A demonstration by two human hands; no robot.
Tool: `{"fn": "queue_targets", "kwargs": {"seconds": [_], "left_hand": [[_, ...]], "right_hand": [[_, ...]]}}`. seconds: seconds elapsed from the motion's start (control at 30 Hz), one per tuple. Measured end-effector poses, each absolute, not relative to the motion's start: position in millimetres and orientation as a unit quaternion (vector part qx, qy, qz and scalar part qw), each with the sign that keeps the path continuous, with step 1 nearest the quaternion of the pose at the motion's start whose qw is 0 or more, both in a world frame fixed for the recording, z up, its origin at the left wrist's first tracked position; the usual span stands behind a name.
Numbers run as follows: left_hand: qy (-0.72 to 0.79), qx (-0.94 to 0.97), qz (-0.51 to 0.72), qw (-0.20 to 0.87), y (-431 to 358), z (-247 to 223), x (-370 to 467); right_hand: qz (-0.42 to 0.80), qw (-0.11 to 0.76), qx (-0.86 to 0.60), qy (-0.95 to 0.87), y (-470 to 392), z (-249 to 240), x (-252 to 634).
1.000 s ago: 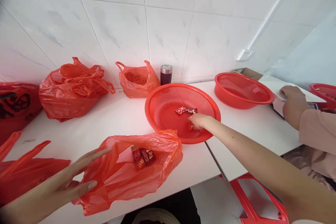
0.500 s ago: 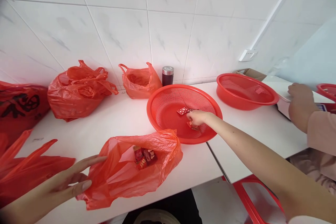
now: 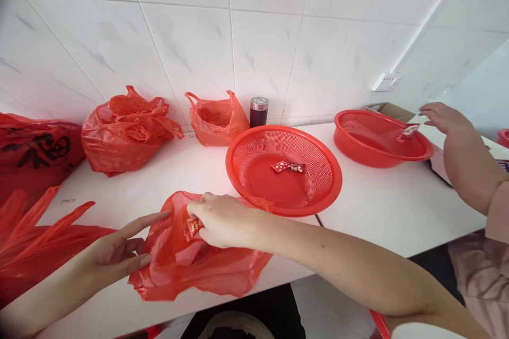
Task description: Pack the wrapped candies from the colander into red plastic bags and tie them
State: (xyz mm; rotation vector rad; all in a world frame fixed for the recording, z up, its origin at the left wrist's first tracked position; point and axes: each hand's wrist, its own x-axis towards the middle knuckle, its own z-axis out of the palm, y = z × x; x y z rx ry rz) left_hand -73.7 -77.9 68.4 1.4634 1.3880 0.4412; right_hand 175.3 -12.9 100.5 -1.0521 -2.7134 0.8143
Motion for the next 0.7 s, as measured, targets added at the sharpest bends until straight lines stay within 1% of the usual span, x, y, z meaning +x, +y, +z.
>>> {"fn": "queue_targets", "kwargs": {"seconds": [0.07, 0.17, 0.23, 0.3, 0.37, 0.4, 0.43, 0.47, 0.5, 0.6, 0.7], "left_hand": [[0.579, 0.606, 0.191, 0.511, -80, 72, -72], [0.581, 0.608, 0.207, 0.5, -83, 73, -76], [0.585, 0.607, 0.215, 0.494, -84, 71, -80], [0.589, 0.605, 0.216, 0.49, -84, 68, -84], [0.591, 0.601, 0.213, 0.493, -84, 65, -87], [0.591, 0.598, 0.212, 0.498, -84, 64, -88], [0.59, 0.594, 0.213, 0.504, -83, 63, -88], [0.587, 0.59, 0.215, 0.511, -83, 62, -89], [0.585, 0.584, 0.219, 0.518, -83, 61, -89], [0.58, 0.569, 0.239, 0.532, -82, 57, -91], [0.575, 0.556, 0.251, 0.545, -80, 52, -95]], "right_hand": [[0.215, 0.035, -0.345, -0.913, -14, 76, 163], [0.209, 0.02, -0.36, -0.909, -11, 66, 161], [0.25, 0.048, -0.376, -0.891, -7, 78, 169], [0.299, 0.101, -0.395, -0.863, 3, 97, 184], [0.297, 0.142, -0.429, -0.841, 23, 111, 205], [0.27, 0.141, -0.459, -0.835, 37, 114, 218], [0.23, 0.121, -0.495, -0.829, 52, 114, 233], [0.189, 0.084, -0.539, -0.816, 67, 111, 248], [0.161, 0.027, -0.587, -0.793, 83, 105, 264], [0.163, -0.062, -0.651, -0.739, 120, 79, 308], [0.178, -0.111, -0.657, -0.724, 138, 52, 333]]}}
